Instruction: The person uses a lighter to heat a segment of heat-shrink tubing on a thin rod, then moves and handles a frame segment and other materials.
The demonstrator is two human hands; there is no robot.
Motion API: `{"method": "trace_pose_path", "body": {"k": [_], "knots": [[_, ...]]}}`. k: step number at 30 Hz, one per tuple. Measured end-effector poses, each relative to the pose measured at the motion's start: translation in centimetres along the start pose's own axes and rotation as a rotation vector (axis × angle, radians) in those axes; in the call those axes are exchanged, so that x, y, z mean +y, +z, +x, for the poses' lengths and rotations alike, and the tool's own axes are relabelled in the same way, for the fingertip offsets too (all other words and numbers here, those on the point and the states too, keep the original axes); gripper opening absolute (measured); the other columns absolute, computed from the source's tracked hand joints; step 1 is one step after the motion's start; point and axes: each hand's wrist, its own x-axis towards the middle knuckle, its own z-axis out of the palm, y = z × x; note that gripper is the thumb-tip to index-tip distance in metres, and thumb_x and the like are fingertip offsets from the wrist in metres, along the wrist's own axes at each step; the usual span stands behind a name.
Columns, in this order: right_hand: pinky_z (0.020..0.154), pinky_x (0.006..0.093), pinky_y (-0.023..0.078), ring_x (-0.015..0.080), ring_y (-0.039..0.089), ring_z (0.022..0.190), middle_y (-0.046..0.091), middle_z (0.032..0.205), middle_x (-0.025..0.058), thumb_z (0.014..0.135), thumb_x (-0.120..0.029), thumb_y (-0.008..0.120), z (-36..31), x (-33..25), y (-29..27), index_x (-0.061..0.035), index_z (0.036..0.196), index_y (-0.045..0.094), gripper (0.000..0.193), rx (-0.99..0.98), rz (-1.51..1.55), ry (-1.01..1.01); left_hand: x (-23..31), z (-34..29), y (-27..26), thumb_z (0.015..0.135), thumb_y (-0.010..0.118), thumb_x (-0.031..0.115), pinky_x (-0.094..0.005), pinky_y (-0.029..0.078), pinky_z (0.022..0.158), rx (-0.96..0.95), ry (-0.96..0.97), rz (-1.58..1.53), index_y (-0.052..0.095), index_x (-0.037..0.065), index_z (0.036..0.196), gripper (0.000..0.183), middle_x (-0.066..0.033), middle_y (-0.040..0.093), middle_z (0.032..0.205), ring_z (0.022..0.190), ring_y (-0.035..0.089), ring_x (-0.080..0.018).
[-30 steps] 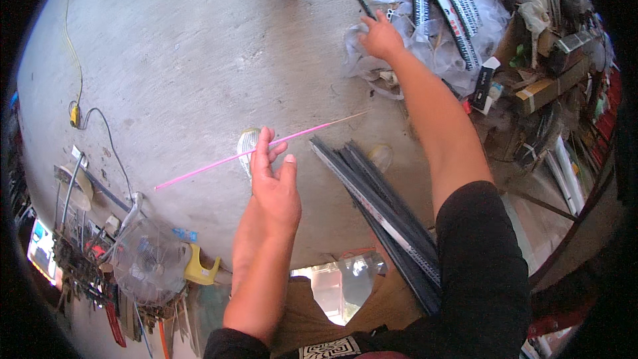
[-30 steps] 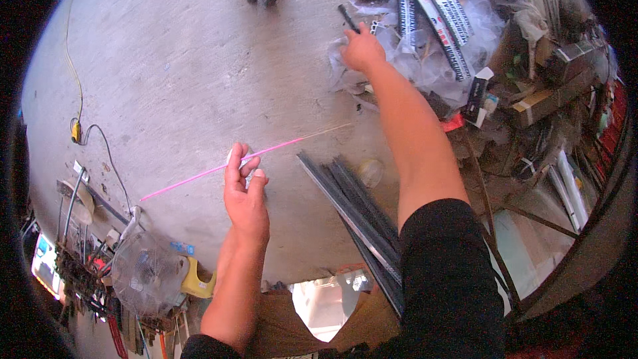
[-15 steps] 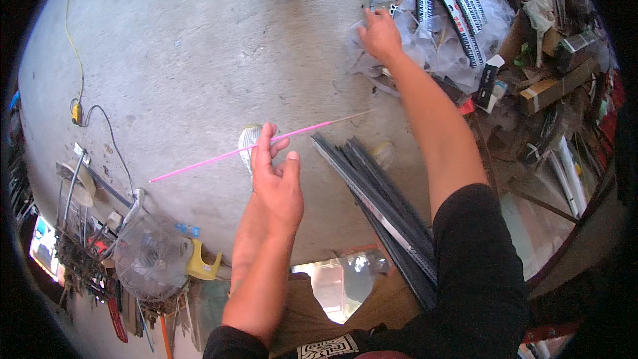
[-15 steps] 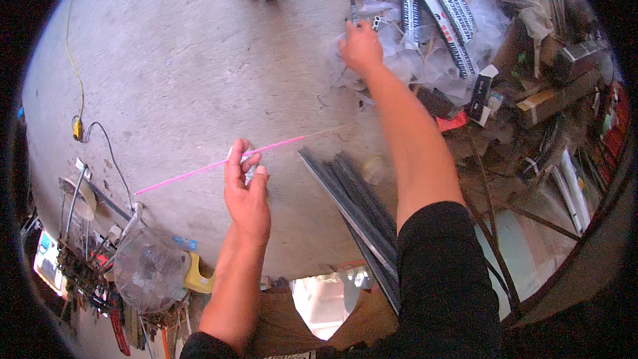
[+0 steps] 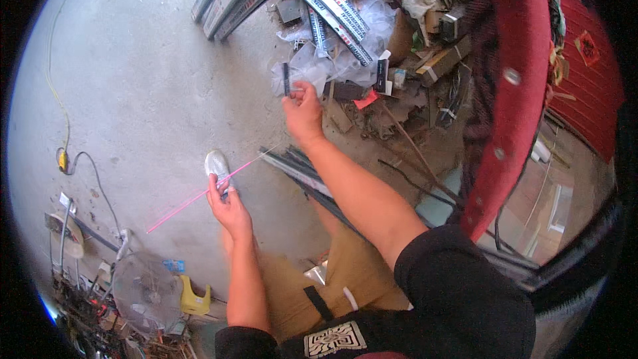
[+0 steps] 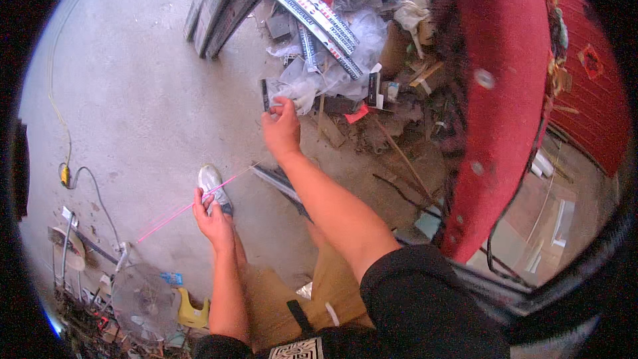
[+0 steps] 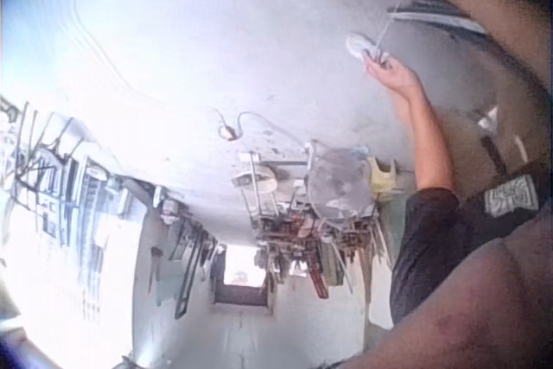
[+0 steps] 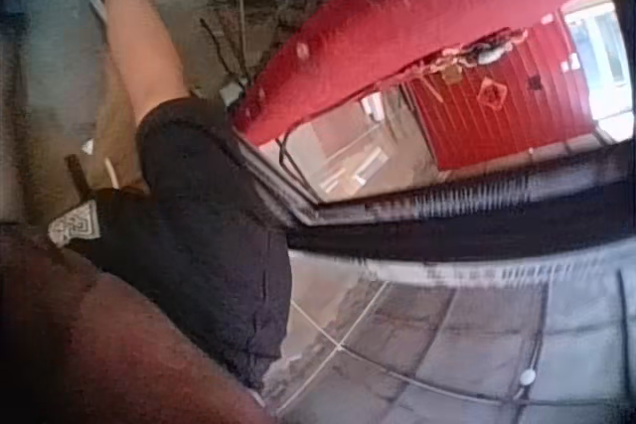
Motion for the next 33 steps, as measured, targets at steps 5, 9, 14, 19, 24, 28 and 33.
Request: {"method": "trace_pose_path", "body": {"k": [5, 9, 14, 19, 24, 28, 33], "knots": [[0.098, 0.0284, 0.044, 0.0116, 0.057, 0.105, 0.064, 0.116, -0.0005, 0.099, -0.005, 0.062, -4.4, -6.9, -6.9, -0.0081, 0.129, 0.061, 0.030, -0.255, 0.850, 0.086, 5.6, -2.7, -6.3, 0.094, 0.055, -0.006, -0.0342, 0.055, 0.092, 0.004, 0.039, -0.024, 0.049, 0.000, 0.149, 0.055, -0.0152, 0.053, 0.144, 0.117, 0.063, -0.0228], [0.101, 0.0280, 0.044, 0.0131, 0.060, 0.112, 0.066, 0.119, 0.0007, 0.099, -0.004, 0.061, -7.6, -12.8, -12.4, -0.0096, 0.128, 0.061, 0.029, -0.207, 0.884, -0.092, 8.1, -4.8, -10.1, 0.094, 0.055, -0.005, -0.0340, 0.054, 0.093, 0.025, 0.065, -0.026, 0.050, 0.001, 0.149, 0.055, -0.0155, 0.054, 0.143, 0.117, 0.063, -0.0230], [0.091, 0.0297, 0.050, 0.0148, 0.064, 0.103, 0.068, 0.113, 0.0024, 0.102, -0.011, 0.061, -10.3, -18.8, -18.7, -0.0107, 0.129, 0.061, 0.028, -0.092, 0.630, -0.200, 7.8, -6.8, -13.0, 0.094, 0.054, -0.005, -0.0346, 0.053, 0.095, 0.026, 0.109, -0.061, 0.049, 0.001, 0.149, 0.056, -0.0161, 0.054, 0.142, 0.114, 0.063, -0.0232], [0.061, 0.0252, 0.049, 0.0103, 0.065, 0.081, 0.067, 0.098, 0.0022, 0.106, -0.025, 0.057, -13.6, -23.9, -26.2, -0.0087, 0.126, 0.063, 0.027, -0.186, 0.875, -0.078, 11.1, -8.6, -13.8, 0.097, 0.053, -0.002, -0.0320, 0.054, 0.088, 0.020, 0.166, -0.032, 0.048, 0.003, 0.151, 0.055, -0.0127, 0.054, 0.145, 0.108, 0.064, -0.0187], [0.077, 0.0301, 0.056, 0.0164, 0.067, 0.086, 0.070, 0.102, 0.0086, 0.102, -0.023, 0.061, -8.8, -24.9, -36.5, -0.0042, 0.118, 0.063, 0.025, 0.078, 1.347, -0.224, 14.9, -10.1, -13.5, 0.095, 0.054, -0.005, -0.0343, 0.053, 0.094, -0.038, 0.183, -0.109, 0.048, 0.002, 0.151, 0.056, -0.0147, 0.053, 0.141, 0.110, 0.064, -0.0212], [0.080, 0.0313, 0.057, 0.0176, 0.068, 0.087, 0.068, 0.101, 0.0070, 0.103, -0.020, 0.058, -6.8, -23.6, -39.7, -0.0012, 0.136, 0.055, 0.038, 0.596, 0.962, -0.148, 17.6, -11.2, -12.4, 0.095, 0.054, -0.005, -0.0321, 0.055, 0.090, -0.127, 0.242, -0.145, 0.048, 0.002, 0.150, 0.056, -0.0141, 0.054, 0.142, 0.111, 0.064, -0.0208], [0.091, 0.0389, 0.054, 0.0271, 0.067, 0.101, 0.069, 0.109, 0.0134, 0.095, -0.014, 0.065, -11.4, -15.9, -31.3, 0.0006, 0.122, 0.067, 0.030, 0.492, 0.400, -0.369, 20.4, -12.1, -10.7, 0.095, 0.055, -0.006, -0.0314, 0.055, 0.091, -0.214, 0.361, -0.119, 0.052, 0.002, 0.147, 0.053, -0.0134, 0.057, 0.138, 0.111, 0.065, -0.0204]]}}
